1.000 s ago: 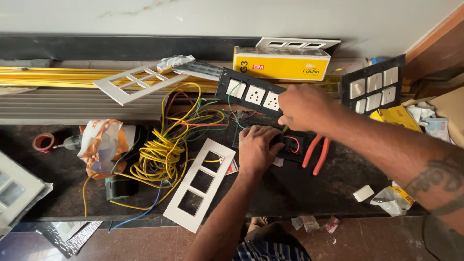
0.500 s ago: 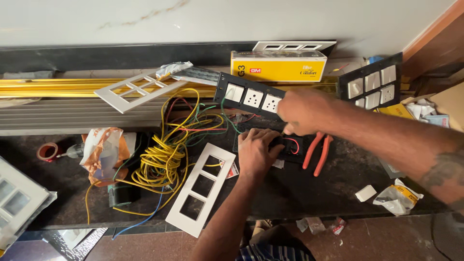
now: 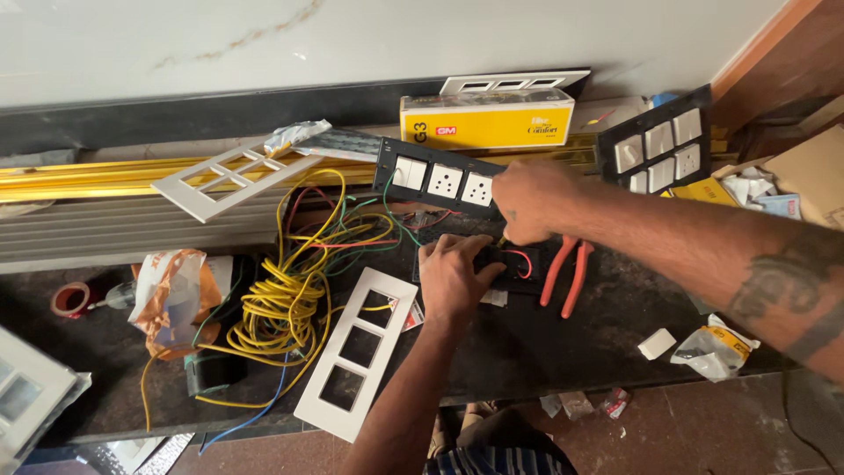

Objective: The person strips the ends of electrical wires with pliers and uses a screwdriver to secure the wires into the terminals of several switchboard panels.

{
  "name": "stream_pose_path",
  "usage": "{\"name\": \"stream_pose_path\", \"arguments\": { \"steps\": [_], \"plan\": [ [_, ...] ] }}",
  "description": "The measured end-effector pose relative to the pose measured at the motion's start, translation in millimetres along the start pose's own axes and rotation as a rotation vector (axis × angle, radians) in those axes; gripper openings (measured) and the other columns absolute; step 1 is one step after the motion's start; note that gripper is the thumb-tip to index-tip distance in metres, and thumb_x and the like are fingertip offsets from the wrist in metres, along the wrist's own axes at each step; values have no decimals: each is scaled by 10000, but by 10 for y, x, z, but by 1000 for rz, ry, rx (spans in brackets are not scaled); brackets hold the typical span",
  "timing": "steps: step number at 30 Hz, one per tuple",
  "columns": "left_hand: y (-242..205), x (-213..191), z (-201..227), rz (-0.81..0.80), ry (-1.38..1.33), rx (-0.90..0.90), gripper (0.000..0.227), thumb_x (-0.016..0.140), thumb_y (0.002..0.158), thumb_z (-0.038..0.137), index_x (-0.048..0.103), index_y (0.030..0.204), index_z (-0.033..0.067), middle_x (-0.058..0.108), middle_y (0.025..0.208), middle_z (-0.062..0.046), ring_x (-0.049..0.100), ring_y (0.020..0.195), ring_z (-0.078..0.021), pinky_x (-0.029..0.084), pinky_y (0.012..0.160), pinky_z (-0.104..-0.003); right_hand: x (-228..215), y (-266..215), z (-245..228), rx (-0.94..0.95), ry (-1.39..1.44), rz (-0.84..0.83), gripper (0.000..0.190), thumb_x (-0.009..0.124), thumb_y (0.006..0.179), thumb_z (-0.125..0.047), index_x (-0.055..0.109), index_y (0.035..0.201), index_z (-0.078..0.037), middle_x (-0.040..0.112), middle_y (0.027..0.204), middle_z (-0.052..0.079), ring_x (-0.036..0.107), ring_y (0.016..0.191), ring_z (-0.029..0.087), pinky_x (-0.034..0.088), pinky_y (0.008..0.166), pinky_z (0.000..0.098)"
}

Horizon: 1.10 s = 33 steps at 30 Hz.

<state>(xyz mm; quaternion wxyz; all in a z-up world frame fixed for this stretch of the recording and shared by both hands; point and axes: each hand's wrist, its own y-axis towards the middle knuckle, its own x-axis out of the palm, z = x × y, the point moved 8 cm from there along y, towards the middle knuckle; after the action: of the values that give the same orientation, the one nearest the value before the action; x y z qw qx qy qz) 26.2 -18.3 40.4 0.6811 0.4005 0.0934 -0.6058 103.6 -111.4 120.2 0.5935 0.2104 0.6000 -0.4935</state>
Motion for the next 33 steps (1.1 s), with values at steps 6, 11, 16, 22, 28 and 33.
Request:
{"name": "stream_pose_path", "arguments": {
  "steps": [6, 11, 16, 22, 28, 33],
  "plan": [
    [10, 35, -26, 7, 6, -21, 444, 888, 674, 308, 783, 1076, 152, 763, 964, -35, 668, 989, -236, 451, 918, -431, -102, -166, -343, -640, -247, 140, 134, 765, 724, -231, 754, 700, -100, 734, 734, 149, 725, 775, 371, 575, 638, 500],
    [2, 49, -33, 24, -15, 7, 435, 874, 693, 307, 775, 1085, 145, 774, 984, -21, 675, 1003, -223, 449, 925, -433, -83, -136, -162, -409, -183, 37, 215, 741, 798, -292, 749, 728, -89, 732, 734, 154, 731, 741, 370, 578, 654, 486],
    [-7, 24, -3, 33, -15, 10, 402, 874, 693, 297, 779, 1053, 146, 783, 988, -9, 675, 1001, -226, 442, 920, -443, -23, -44, 49, 200, 155, 30, 175, 745, 656, -173, 785, 811, -102, 737, 849, 177, 744, 804, 377, 599, 704, 477],
    [-8, -3, 5, 49, -8, 9, 416, 865, 683, 285, 773, 1062, 143, 771, 1007, -7, 673, 1002, -219, 446, 927, -433, -33, -81, -208, -245, -67, 2, 131, 746, 669, -155, 768, 764, -67, 737, 793, 181, 738, 776, 382, 598, 668, 490],
    [-34, -13, 34, 68, -2, 31, 388, 856, 710, 284, 762, 1059, 141, 770, 1036, 6, 668, 1016, -215, 436, 941, -434, -75, -178, -378, -561, -362, -34, 80, 719, 711, -176, 761, 702, -108, 721, 727, 136, 728, 738, 371, 585, 630, 499],
    [-35, 17, 8, 54, -5, 19, 393, 850, 722, 288, 756, 1072, 135, 772, 1056, 16, 666, 1008, -208, 437, 944, -429, -154, -100, -112, -27, 9, 40, 151, 738, 686, -201, 771, 753, -71, 730, 766, 165, 745, 758, 375, 599, 690, 481]
  ]
}}
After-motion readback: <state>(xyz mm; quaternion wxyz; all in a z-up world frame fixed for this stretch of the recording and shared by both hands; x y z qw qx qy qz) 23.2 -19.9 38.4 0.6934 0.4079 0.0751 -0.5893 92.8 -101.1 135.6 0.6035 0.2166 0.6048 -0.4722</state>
